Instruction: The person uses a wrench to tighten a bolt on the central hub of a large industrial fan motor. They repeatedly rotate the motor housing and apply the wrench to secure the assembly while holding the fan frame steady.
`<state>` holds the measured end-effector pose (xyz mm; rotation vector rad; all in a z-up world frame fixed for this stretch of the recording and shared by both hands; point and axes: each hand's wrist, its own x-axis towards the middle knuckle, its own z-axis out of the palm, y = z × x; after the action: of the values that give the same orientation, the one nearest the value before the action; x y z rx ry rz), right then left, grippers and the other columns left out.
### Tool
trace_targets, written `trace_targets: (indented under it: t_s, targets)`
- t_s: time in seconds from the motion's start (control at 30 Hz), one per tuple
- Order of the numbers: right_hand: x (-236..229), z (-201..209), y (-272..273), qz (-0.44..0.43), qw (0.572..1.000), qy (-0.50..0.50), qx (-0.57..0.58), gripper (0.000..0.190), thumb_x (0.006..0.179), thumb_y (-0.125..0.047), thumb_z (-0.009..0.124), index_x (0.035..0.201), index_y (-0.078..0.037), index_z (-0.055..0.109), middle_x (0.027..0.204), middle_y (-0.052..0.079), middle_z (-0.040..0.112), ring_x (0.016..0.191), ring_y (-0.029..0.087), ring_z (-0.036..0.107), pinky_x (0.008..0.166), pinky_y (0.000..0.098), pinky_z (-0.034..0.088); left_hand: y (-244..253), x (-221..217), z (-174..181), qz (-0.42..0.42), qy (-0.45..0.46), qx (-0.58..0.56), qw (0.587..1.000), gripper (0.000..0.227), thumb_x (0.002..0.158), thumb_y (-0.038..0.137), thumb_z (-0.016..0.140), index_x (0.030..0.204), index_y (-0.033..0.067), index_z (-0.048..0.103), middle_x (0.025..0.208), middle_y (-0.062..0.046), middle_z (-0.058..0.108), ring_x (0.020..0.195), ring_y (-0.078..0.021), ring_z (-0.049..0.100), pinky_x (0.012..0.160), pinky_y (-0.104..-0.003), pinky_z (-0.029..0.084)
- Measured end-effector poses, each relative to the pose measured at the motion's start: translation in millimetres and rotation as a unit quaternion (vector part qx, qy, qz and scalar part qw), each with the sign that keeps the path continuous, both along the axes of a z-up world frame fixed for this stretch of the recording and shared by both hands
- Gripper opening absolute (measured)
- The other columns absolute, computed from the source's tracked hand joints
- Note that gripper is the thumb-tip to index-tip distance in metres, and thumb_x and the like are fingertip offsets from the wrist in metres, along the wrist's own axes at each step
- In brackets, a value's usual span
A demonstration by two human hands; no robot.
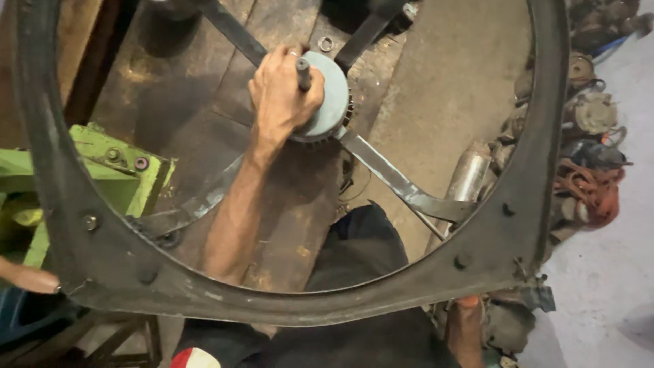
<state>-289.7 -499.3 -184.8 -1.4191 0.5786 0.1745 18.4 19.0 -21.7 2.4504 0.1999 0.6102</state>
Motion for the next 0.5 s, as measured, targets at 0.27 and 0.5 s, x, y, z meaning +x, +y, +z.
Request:
trace_targets:
  t_s: [0.27,0.5]
  targets:
    - [12.6,18.3,1.1,0.077,0.991,-0.080,-0.073,0.052,0.087,-0.038,0.068,0.126,-0.005,0.059,0.113,0.007,0.062,0.101,0.026,0.060,0.086,0.0434,0.047,-1.7,-3.3,-2.1,-0.006,-0.022,0.006,1.000,0.036,0.088,0.027,0.070,0.117,0.0062,0.074,0.104,-0.020,0.070,0.095,-0.0423,0.067,0.080,-0.053,0.054]
    - [120.0,67.6,57.8,0.199,0.808,-0.413,-0.369,0.029,0.081,-0.016,0.073,0.108,-0.005,0.067,0.092,0.009,0.064,0.080,0.028,0.063,0.073,0.0401,0.051,-22.0,-42.4,-4.4,0.054,-0.143,-0.058,0.987,0.070,0.095,0.042,0.084,0.141,0.0027,0.049,0.123,-0.020,0.064,0.108,-0.0409,0.069,0.092,-0.050,0.058]
